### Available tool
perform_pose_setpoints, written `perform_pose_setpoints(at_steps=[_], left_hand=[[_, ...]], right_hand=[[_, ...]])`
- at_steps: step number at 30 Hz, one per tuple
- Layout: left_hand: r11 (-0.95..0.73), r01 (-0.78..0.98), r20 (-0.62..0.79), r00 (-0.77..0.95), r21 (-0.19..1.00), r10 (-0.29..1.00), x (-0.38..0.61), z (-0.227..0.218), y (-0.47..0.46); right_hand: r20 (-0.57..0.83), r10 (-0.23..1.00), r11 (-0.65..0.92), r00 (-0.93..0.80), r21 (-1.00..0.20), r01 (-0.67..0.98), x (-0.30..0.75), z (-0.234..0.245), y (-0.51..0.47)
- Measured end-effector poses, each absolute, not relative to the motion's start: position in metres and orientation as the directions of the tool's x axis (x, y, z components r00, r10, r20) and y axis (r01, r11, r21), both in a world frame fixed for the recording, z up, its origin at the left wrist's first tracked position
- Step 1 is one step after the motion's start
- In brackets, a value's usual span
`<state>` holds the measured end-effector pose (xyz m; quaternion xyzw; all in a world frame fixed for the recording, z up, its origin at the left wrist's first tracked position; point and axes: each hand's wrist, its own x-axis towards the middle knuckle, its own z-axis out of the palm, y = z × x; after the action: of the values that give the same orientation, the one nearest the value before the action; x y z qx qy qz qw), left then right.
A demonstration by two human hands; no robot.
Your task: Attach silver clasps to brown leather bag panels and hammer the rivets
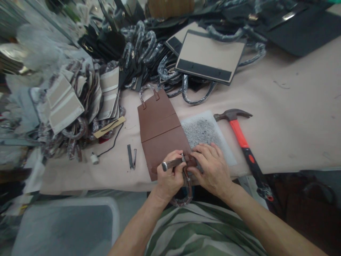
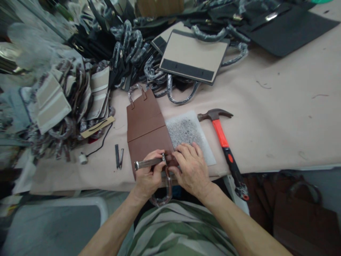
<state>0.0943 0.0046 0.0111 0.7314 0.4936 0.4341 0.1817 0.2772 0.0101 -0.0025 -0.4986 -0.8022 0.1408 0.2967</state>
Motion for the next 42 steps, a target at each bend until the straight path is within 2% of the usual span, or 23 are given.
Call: perform_pose_setpoints(at_steps=[8, 11, 13, 15, 18, 20, 22, 24, 27, 33, 35, 36, 37, 38, 39, 40, 41, 42], left_hand=[[-0.414, 0.525, 0.395, 0.155, 0.743, 0.905, 0.094, 0.016, 0.012], [-0.4, 0.527, 0.386, 0.143, 0.749, 0.911, 0.096, 0.015, 0.013], [-0.381, 0.522, 0.375, 0.123, 0.763, 0.919, 0.097, 0.014, 0.012], [-0.348, 0.513, 0.343, 0.108, 0.785, 0.933, 0.099, 0.014, 0.012], [-0.283, 0.508, 0.268, 0.105, 0.814, 0.958, 0.101, 0.014, 0.012], [-0.26, 0.504, 0.238, 0.109, 0.823, 0.965, 0.101, 0.016, 0.012], [-0.256, 0.504, 0.23, 0.113, 0.825, 0.967, 0.102, 0.018, 0.013], [-0.252, 0.502, 0.226, 0.113, 0.828, 0.968, 0.102, 0.021, 0.014], [-0.236, 0.489, 0.207, 0.114, 0.84, 0.972, 0.102, 0.026, 0.015], [-0.206, 0.485, 0.168, 0.121, 0.85, 0.978, 0.101, 0.029, 0.017], [-0.207, 0.493, 0.166, 0.127, 0.845, 0.978, 0.101, 0.029, 0.017], [-0.206, 0.496, 0.165, 0.127, 0.844, 0.978, 0.101, 0.029, 0.016], [-0.207, 0.498, 0.165, 0.127, 0.842, 0.978, 0.101, 0.029, 0.016], [-0.209, 0.499, 0.166, 0.13, 0.841, 0.977, 0.101, 0.03, 0.016], [-0.212, 0.502, 0.168, 0.131, 0.838, 0.977, 0.101, 0.03, 0.016], [-0.214, 0.506, 0.17, 0.133, 0.836, 0.976, 0.102, 0.03, 0.016], [-0.216, 0.51, 0.17, 0.136, 0.833, 0.976, 0.102, 0.03, 0.016], [-0.215, 0.514, 0.167, 0.138, 0.83, 0.976, 0.102, 0.03, 0.016]], right_hand=[[0.346, 0.882, 0.469, -0.32, -0.581, 0.665, 0.288, 0.009, 0.013], [0.346, 0.919, 0.354, -0.188, -0.512, 0.783, 0.317, 0.02, 0.023], [0.22, 0.973, 0.159, -0.074, -0.394, 0.905, 0.342, 0.024, 0.033], [-0.006, 0.999, -0.034, 0.033, -0.302, 0.953, 0.364, 0.026, 0.043], [-0.32, 0.936, -0.24, 0.145, -0.28, 0.93, 0.381, 0.028, 0.054], [-0.4, 0.902, -0.278, 0.165, -0.242, 0.93, 0.382, 0.029, 0.055], [-0.402, 0.899, -0.274, 0.176, -0.201, 0.94, 0.377, 0.031, 0.053], [-0.394, 0.898, -0.316, 0.196, -0.267, 0.91, 0.374, 0.033, 0.051], [-0.436, 0.87, -0.428, 0.231, -0.435, 0.792, 0.375, 0.04, 0.052], [-0.543, 0.828, -0.507, 0.138, -0.622, 0.596, 0.372, 0.086, 0.044], [-0.476, 0.867, -0.481, 0.149, -0.722, 0.496, 0.361, 0.115, 0.032], [-0.395, 0.903, -0.427, 0.169, -0.785, 0.449, 0.354, 0.131, 0.026], [-0.271, 0.943, -0.33, 0.195, -0.839, 0.433, 0.346, 0.146, 0.02], [-0.117, 0.974, -0.198, 0.193, -0.852, 0.485, 0.339, 0.161, 0.014], [0.065, 0.978, -0.061, 0.197, -0.818, 0.572, 0.333, 0.173, 0.008], [0.225, 0.963, 0.068, 0.146, -0.73, 0.68, 0.328, 0.181, 0.003], [0.342, 0.939, 0.187, 0.044, -0.611, 0.769, 0.324, 0.186, -0.001], [0.4, 0.913, 0.287, -0.082, -0.486, 0.826, 0.321, 0.188, -0.004]])
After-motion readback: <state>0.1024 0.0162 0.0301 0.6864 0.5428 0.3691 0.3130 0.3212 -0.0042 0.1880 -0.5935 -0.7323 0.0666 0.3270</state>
